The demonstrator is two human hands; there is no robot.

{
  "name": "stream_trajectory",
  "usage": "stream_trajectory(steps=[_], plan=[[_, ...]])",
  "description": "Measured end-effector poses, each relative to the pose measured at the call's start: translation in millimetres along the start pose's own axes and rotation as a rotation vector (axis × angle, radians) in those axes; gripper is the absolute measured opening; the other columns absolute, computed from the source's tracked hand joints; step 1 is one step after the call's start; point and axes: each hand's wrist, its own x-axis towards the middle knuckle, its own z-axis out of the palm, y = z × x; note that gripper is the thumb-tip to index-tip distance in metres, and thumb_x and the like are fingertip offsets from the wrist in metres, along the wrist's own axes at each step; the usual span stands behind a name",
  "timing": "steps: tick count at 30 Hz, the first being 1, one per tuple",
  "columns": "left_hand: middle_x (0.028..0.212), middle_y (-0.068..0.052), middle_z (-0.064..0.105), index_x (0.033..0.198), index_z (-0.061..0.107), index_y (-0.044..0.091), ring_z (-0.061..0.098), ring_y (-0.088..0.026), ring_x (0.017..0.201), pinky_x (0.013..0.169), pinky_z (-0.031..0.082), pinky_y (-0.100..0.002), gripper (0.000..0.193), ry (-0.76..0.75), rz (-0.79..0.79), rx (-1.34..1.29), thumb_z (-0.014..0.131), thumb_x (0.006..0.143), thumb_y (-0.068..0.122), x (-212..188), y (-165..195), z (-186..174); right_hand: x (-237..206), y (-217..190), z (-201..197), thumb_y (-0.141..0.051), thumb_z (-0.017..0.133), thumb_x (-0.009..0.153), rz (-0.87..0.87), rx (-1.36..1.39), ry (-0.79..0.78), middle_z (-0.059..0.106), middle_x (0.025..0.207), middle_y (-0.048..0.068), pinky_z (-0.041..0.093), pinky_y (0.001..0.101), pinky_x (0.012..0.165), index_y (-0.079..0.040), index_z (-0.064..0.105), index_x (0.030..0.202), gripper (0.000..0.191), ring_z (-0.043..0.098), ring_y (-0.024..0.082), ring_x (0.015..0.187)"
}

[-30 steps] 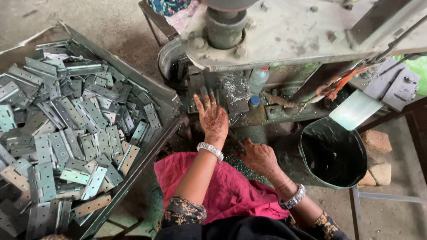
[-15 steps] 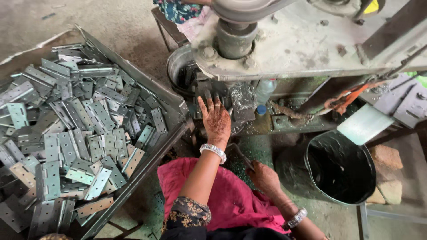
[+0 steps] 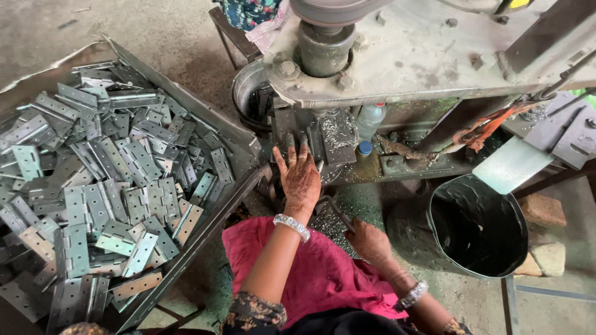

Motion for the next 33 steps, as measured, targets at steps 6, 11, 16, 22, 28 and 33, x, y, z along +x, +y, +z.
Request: stream_trajectory(steps=[6, 11, 16, 22, 28, 33], plan=[[0.153, -0.011, 0.051, 0.129, 0.068, -0.001, 0.036, -0.035, 0.149, 0.125, 0.001, -0.065, 0.048, -0.018, -0.037, -0.024, 0.048, 0.105, 0.034, 20, 4, 6, 7, -4, -13, -0.049, 0.062, 0.095, 0.016, -0.089, 0.039, 0.074, 0.089, 0.019, 0.059, 0.0517, 0.072, -0.012, 0.056, 0.116, 0.044, 0.074, 0.039, 0.084], [0.151, -0.012, 0.056, 0.123, 0.072, 0.006, 0.036, -0.039, 0.150, 0.121, 0.001, -0.067, 0.040, 0.197, 0.072, -0.013, 0.056, 0.091, 0.024, 5, -4, 12, -14, -13, -1, -0.041, 0.066, 0.089, -0.015, 0.093, 0.142, 0.074, 0.086, 0.018, 0.055, 0.0547, 0.072, -0.015, 0.065, 0.107, 0.032, 0.071, 0.041, 0.083], [0.148, -0.010, 0.058, 0.128, 0.070, 0.003, 0.034, -0.037, 0.150, 0.121, -0.001, -0.069, 0.044, 0.041, 0.058, -0.020, 0.057, 0.096, 0.031, 25, -9, 15, 4, -17, -22, -0.038, 0.064, 0.094, 0.004, 0.004, -0.005, 0.072, 0.086, 0.019, 0.057, 0.0517, 0.071, -0.007, 0.060, 0.112, 0.036, 0.072, 0.039, 0.081], [0.153, -0.010, 0.057, 0.131, 0.068, 0.001, 0.036, -0.034, 0.150, 0.121, -0.003, -0.066, 0.046, 0.142, 0.049, 0.055, 0.056, 0.094, 0.027, 20, -4, 8, -16, -12, -13, -0.039, 0.062, 0.095, 0.092, 0.127, -0.011, 0.071, 0.086, 0.019, 0.056, 0.0530, 0.069, -0.010, 0.060, 0.113, 0.034, 0.071, 0.039, 0.078], [0.153, -0.012, 0.052, 0.135, 0.063, 0.001, 0.035, -0.035, 0.150, 0.123, -0.002, -0.066, 0.045, 0.003, -0.048, -0.059, 0.050, 0.093, 0.012, 26, -2, 2, 2, -9, -21, -0.051, 0.061, 0.095, 0.011, -0.067, -0.056, 0.074, 0.084, 0.018, 0.059, 0.0486, 0.068, -0.009, 0.055, 0.119, 0.049, 0.074, 0.035, 0.077], [0.155, -0.011, 0.050, 0.141, 0.058, -0.001, 0.035, -0.035, 0.150, 0.123, -0.003, -0.066, 0.048, 0.003, -0.071, 0.007, 0.045, 0.099, 0.019, 46, 3, 6, 5, -2, -3, -0.049, 0.060, 0.096, -0.009, -0.080, 0.018, 0.074, 0.087, 0.017, 0.060, 0.0484, 0.065, -0.012, 0.056, 0.115, 0.042, 0.074, 0.035, 0.076]])
